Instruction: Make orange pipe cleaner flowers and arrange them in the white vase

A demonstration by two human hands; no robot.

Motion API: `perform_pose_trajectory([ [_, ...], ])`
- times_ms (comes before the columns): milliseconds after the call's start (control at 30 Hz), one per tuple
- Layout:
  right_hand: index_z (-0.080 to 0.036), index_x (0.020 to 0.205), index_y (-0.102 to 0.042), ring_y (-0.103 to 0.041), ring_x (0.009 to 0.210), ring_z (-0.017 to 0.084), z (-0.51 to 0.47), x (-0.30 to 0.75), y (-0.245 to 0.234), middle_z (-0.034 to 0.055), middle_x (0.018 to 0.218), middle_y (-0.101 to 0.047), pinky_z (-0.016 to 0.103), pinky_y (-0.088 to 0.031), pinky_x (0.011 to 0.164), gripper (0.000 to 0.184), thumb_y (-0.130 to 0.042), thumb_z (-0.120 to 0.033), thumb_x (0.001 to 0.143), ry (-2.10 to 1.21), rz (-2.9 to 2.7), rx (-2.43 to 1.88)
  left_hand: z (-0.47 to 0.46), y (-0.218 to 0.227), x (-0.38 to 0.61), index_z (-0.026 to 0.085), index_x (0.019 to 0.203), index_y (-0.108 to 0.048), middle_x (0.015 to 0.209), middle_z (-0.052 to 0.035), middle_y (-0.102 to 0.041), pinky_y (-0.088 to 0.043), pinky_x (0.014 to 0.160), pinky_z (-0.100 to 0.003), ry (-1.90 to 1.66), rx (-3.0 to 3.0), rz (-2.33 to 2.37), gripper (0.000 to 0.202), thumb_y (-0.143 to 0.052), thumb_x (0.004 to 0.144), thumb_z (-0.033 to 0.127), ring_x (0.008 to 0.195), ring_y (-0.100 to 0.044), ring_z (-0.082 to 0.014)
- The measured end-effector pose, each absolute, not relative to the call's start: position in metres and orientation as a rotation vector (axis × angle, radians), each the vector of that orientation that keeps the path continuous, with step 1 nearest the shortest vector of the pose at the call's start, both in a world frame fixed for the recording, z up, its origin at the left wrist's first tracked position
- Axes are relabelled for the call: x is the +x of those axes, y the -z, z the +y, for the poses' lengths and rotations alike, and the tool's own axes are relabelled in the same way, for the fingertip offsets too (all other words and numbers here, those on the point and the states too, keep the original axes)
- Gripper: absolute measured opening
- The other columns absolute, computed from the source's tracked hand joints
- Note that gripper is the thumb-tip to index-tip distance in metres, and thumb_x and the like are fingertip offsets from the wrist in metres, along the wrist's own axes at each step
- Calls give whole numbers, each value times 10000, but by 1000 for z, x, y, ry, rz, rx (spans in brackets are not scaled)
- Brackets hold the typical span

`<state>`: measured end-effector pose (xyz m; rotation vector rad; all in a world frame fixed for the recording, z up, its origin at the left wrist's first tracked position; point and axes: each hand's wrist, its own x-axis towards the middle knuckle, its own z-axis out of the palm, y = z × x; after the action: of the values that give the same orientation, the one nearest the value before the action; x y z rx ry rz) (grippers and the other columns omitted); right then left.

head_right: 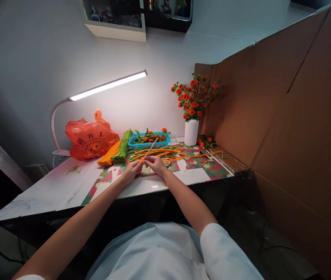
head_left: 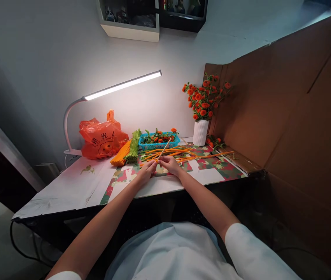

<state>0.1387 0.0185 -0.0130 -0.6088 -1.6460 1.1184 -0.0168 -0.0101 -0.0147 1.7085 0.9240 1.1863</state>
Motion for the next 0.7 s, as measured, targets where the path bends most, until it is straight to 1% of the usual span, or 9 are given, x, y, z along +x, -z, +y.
perform_pose_trajectory([
  [100, -134, 810, -665, -487, 593, 104, 16, 140, 10, -2, 644, -568, 245, -377, 561, 452, -706, -553, 645, -1125, -1655, -591, -11, 12, -20, 192, 692, -423, 557, 84, -249, -191, 425, -203, -1092, 1442, 752, 353, -577, 811, 487, 437, -223, -63],
  [200, -131, 792, -667, -478, 592, 104, 16, 141, 9, -11, 613, -542, 245, -371, 562, 451, -708, -554, 643, -1128, -1660, -593, -14, 8, -22, 198, 670, -374, 556, 89, -212, -149, 406, -197, -993, 1274, 679, 369, -599, 809, 456, 428, -179, -54],
  [333, -143, 794, -671, -480, 598, 107, 17, 141, 10, -17, 602, -527, 241, -367, 556, 428, -712, -543, 650, -1156, -1666, -575, -13, 7, -23, 205, 682, -364, 554, 88, -210, -196, 409, -201, -897, 1263, 642, 367, -575, 813, 475, 431, -194, -61],
  [433, -154, 758, -659, -486, 595, 107, 18, 140, 10, -15, 609, -540, 243, -377, 561, 416, -723, -546, 632, -1161, -1628, -591, -11, 12, -22, 207, 713, -383, 565, 76, -280, -248, 429, -212, -968, 1426, 749, 382, -482, 838, 554, 444, -267, -71],
  [500, -158, 716, -643, -484, 583, 105, 19, 139, 10, -20, 595, -544, 245, -388, 569, 436, -735, -568, 598, -1176, -1583, -613, -11, 15, -20, 202, 767, -419, 589, 64, -363, -291, 454, -217, -1050, 1621, 867, 379, -480, 832, 571, 471, -342, -81],
  [600, -157, 688, -633, -491, 579, 104, 19, 138, 11, -25, 576, -552, 244, -401, 584, 467, -753, -587, 551, -1197, -1540, -642, -14, 16, -19, 200, 861, -463, 618, 62, -447, -327, 489, -219, -1162, 1921, 1048, 329, -570, 800, 506, 506, -414, -93],
  [633, -155, 690, -633, -492, 578, 102, 19, 138, 11, -25, 576, -554, 242, -400, 583, 471, -756, -587, 547, -1200, -1535, -650, -14, 15, -18, 200, 855, -473, 615, 60, -460, -330, 495, -221, -1199, 2000, 1097, 299, -573, 805, 477, 509, -424, -96],
  [700, -150, 704, -637, -484, 572, 97, 18, 139, 11, -24, 581, -555, 237, -391, 573, 469, -755, -579, 558, -1203, -1534, -662, -16, 14, -18, 196, 781, -485, 601, 48, -479, -338, 512, -228, -1269, 2128, 1163, 252, -528, 839, 437, 520, -436, -103],
])
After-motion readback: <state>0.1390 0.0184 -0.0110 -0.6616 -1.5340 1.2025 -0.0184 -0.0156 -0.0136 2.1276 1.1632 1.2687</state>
